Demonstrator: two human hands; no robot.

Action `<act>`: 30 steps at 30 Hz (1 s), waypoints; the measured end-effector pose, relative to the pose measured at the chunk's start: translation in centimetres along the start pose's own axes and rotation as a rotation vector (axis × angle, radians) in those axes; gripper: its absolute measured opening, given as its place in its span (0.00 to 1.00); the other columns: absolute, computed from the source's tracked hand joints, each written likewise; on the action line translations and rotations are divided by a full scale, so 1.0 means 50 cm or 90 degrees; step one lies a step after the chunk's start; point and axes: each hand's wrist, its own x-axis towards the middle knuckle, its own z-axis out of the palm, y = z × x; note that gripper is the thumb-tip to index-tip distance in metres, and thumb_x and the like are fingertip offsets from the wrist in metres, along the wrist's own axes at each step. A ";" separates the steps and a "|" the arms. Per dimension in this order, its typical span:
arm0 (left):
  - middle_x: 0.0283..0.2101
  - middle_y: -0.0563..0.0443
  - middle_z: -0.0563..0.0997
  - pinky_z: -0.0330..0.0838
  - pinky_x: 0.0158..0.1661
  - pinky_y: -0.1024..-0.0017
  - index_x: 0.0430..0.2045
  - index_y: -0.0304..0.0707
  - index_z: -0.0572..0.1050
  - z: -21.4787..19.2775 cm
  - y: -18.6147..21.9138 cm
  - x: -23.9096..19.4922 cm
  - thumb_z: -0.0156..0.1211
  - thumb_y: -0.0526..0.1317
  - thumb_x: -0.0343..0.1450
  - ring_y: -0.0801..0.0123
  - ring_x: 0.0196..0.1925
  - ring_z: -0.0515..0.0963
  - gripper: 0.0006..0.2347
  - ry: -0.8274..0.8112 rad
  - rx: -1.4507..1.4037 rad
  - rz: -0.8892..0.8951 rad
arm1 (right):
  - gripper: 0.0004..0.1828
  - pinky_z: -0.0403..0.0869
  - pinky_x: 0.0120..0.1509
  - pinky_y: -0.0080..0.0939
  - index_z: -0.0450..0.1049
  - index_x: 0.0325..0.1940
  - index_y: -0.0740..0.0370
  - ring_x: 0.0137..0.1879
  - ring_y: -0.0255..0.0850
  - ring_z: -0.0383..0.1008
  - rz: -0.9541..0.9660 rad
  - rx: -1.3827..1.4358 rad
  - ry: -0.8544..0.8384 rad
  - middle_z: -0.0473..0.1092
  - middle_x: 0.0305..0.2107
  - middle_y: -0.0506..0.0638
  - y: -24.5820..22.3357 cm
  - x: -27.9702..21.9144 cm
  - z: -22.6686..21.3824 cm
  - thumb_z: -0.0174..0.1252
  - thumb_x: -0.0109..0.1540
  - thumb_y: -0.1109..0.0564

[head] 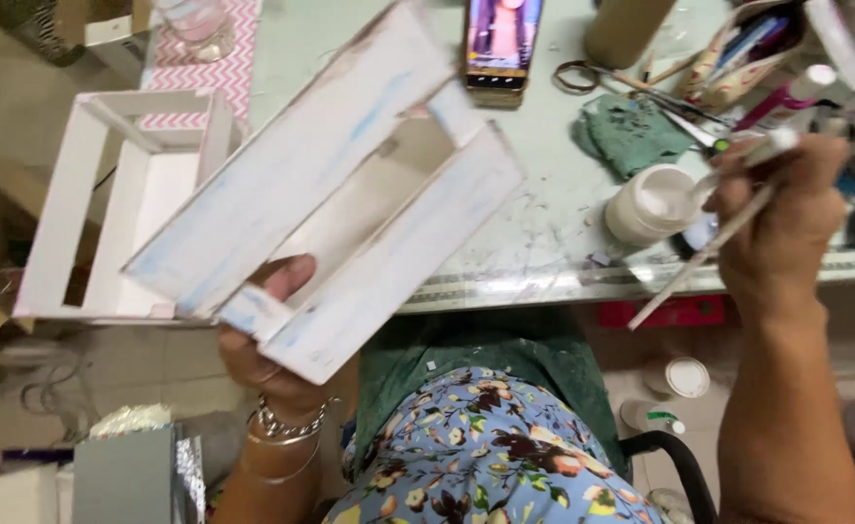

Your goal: Painting a small wooden crate with white paint using a paintbrush on a craft table.

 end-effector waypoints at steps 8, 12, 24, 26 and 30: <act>0.34 0.34 0.75 0.79 0.28 0.65 0.39 0.30 0.59 -0.007 0.000 0.000 0.55 0.37 0.68 0.54 0.30 0.79 0.13 0.005 0.145 0.172 | 0.05 0.67 0.39 0.44 0.51 0.45 0.67 0.34 0.47 0.67 -0.068 -0.064 -0.003 0.67 0.36 0.62 -0.031 0.025 0.000 0.40 0.71 0.67; 0.31 0.33 0.75 0.76 0.34 0.57 0.38 0.27 0.58 -0.006 0.024 0.015 0.56 0.36 0.69 0.49 0.33 0.77 0.14 0.031 0.282 0.194 | 0.10 0.69 0.31 0.39 0.48 0.43 0.66 0.28 0.46 0.68 0.023 0.058 0.000 0.65 0.35 0.62 -0.040 0.026 0.006 0.44 0.71 0.64; 0.34 0.27 0.73 0.76 0.35 0.56 0.36 0.22 0.58 0.003 0.041 0.001 0.55 0.38 0.66 0.48 0.31 0.75 0.16 0.049 0.197 0.099 | 0.11 0.67 0.30 0.44 0.48 0.45 0.68 0.29 0.50 0.68 0.044 -0.059 0.014 0.65 0.33 0.65 -0.041 0.024 0.004 0.44 0.75 0.64; 0.35 0.27 0.73 0.75 0.36 0.54 0.36 0.22 0.59 0.002 0.039 -0.003 0.54 0.38 0.66 0.47 0.33 0.75 0.15 0.053 0.173 0.076 | 0.11 0.70 0.26 0.38 0.47 0.44 0.66 0.27 0.47 0.68 0.090 0.046 -0.004 0.66 0.34 0.64 -0.056 0.030 0.007 0.43 0.74 0.63; 0.37 0.28 0.73 0.77 0.40 0.56 0.39 0.24 0.61 -0.004 0.036 -0.016 0.54 0.37 0.67 0.49 0.38 0.77 0.14 0.040 0.135 0.042 | 0.10 0.68 0.29 0.38 0.48 0.44 0.66 0.27 0.44 0.66 0.081 -0.034 0.018 0.65 0.33 0.61 -0.051 0.027 0.001 0.43 0.74 0.66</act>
